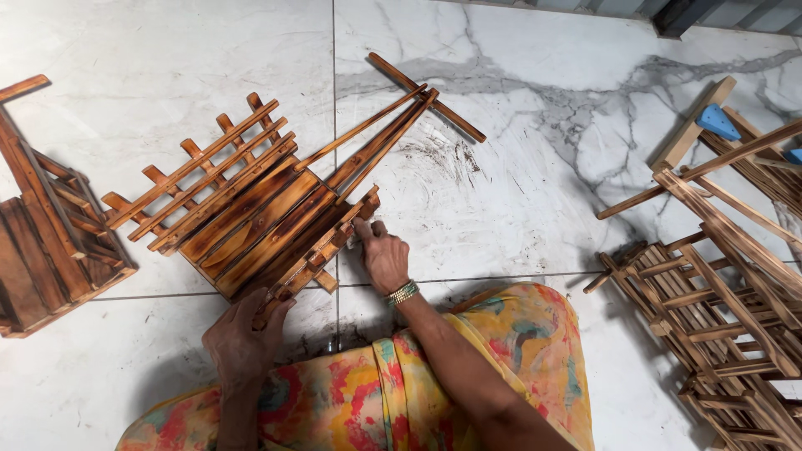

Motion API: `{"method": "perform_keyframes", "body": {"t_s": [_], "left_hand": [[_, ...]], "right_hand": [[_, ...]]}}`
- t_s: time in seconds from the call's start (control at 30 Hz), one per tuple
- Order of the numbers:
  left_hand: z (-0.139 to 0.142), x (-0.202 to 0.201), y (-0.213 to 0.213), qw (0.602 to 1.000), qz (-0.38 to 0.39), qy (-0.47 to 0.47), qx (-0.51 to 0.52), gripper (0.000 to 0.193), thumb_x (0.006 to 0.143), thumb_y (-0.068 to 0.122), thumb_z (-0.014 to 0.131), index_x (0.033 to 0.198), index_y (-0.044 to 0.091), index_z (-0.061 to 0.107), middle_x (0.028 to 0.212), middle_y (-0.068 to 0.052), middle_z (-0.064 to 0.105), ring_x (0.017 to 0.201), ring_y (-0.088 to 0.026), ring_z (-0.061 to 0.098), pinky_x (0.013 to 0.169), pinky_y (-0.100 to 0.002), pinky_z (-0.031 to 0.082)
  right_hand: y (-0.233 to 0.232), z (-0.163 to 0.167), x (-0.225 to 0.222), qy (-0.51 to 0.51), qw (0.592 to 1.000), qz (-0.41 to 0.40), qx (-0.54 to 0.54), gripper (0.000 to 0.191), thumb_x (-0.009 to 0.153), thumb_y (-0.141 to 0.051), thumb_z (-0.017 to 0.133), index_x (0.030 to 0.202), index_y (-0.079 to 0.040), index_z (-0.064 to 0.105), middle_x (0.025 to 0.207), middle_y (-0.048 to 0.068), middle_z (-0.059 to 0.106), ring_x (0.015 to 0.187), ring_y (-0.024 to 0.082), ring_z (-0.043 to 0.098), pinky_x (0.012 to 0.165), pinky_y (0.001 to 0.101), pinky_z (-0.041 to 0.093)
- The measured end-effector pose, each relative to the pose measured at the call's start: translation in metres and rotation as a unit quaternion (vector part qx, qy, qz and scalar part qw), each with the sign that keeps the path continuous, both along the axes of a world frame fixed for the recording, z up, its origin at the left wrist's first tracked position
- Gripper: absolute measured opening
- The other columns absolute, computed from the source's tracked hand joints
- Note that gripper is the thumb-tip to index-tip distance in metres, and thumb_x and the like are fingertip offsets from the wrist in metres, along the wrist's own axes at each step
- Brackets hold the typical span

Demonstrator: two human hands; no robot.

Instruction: The person sits on the floor and wipes a small wooden rack with a cloth, turning it to clean multiple sides. The person continues wiping the same item repeatedly, focusing on different slats and legs.

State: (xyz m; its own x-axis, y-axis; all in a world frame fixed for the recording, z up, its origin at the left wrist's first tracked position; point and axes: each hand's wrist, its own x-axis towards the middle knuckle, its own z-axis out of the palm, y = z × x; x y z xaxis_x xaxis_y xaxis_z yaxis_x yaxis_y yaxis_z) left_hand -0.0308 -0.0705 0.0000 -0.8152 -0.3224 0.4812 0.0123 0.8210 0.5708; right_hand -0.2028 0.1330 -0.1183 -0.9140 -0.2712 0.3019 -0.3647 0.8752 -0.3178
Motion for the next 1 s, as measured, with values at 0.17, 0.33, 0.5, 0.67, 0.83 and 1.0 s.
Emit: {"method": "perform_keyframes", "body": {"t_s": [0.17,0.33,0.5,0.67,0.83,1.0], "left_hand": [[0.0,0.002,0.0,0.999,0.001,-0.027,0.018,0.039,0.078,0.025,0.09,0.105,0.001,0.075,0.092,-0.014,0.076,0.073,-0.023,0.075,0.064,-0.033,0.058],[-0.001,0.003,0.001,0.999,0.02,-0.033,0.004,0.041,0.076,0.027,0.091,0.105,0.002,0.076,0.087,-0.013,0.075,0.069,-0.023,0.073,0.062,-0.033,0.057],[-0.004,0.001,0.006,0.999,0.034,-0.012,-0.023,0.041,0.077,0.028,0.091,0.105,0.002,0.076,0.087,-0.013,0.075,0.069,-0.025,0.072,0.062,-0.035,0.057],[-0.004,0.0,0.004,1.0,0.023,-0.005,-0.019,0.041,0.078,0.03,0.091,0.104,0.002,0.076,0.088,-0.014,0.075,0.072,-0.025,0.074,0.062,-0.035,0.057],[-0.002,0.0,0.002,0.999,0.026,-0.038,0.012,0.042,0.076,0.03,0.091,0.104,0.003,0.076,0.084,-0.014,0.075,0.071,-0.025,0.074,0.064,-0.036,0.058],[-0.001,0.002,0.001,1.0,0.014,-0.024,-0.012,0.04,0.077,0.028,0.091,0.103,0.003,0.075,0.087,-0.014,0.075,0.073,-0.027,0.074,0.065,-0.036,0.058]], "right_hand": [[0.006,-0.018,0.013,-0.06,0.993,0.096,0.029,0.035,0.106,-0.033,0.049,0.136,-0.017,0.055,0.098,0.02,0.064,0.042,0.014,0.045,0.03,0.0302,0.042],[0.013,-0.005,-0.015,-0.127,0.958,0.095,0.238,0.055,0.111,-0.018,0.04,0.164,-0.023,0.026,0.088,0.015,0.064,0.049,0.012,0.048,0.039,0.0296,0.041],[-0.007,0.002,-0.019,-0.13,0.921,0.082,0.358,0.065,0.103,-0.019,0.044,0.164,-0.015,0.021,0.089,0.015,0.064,0.059,0.014,0.056,0.045,0.0256,0.047],[0.001,-0.002,0.0,-0.329,0.894,0.023,0.303,0.036,0.101,-0.012,0.053,0.138,-0.011,0.054,0.09,0.007,0.07,0.074,0.015,0.066,0.058,0.0301,0.052],[0.042,0.009,0.011,-0.136,0.985,-0.005,0.103,0.031,0.073,-0.004,0.07,0.103,-0.009,0.063,0.114,0.016,0.062,0.088,0.033,0.062,0.054,0.0375,0.057],[0.025,0.009,0.005,-0.055,0.991,0.022,-0.119,0.034,0.088,0.003,0.061,0.119,-0.008,0.067,0.105,0.018,0.068,0.057,0.028,0.065,0.043,0.0369,0.057]]}}
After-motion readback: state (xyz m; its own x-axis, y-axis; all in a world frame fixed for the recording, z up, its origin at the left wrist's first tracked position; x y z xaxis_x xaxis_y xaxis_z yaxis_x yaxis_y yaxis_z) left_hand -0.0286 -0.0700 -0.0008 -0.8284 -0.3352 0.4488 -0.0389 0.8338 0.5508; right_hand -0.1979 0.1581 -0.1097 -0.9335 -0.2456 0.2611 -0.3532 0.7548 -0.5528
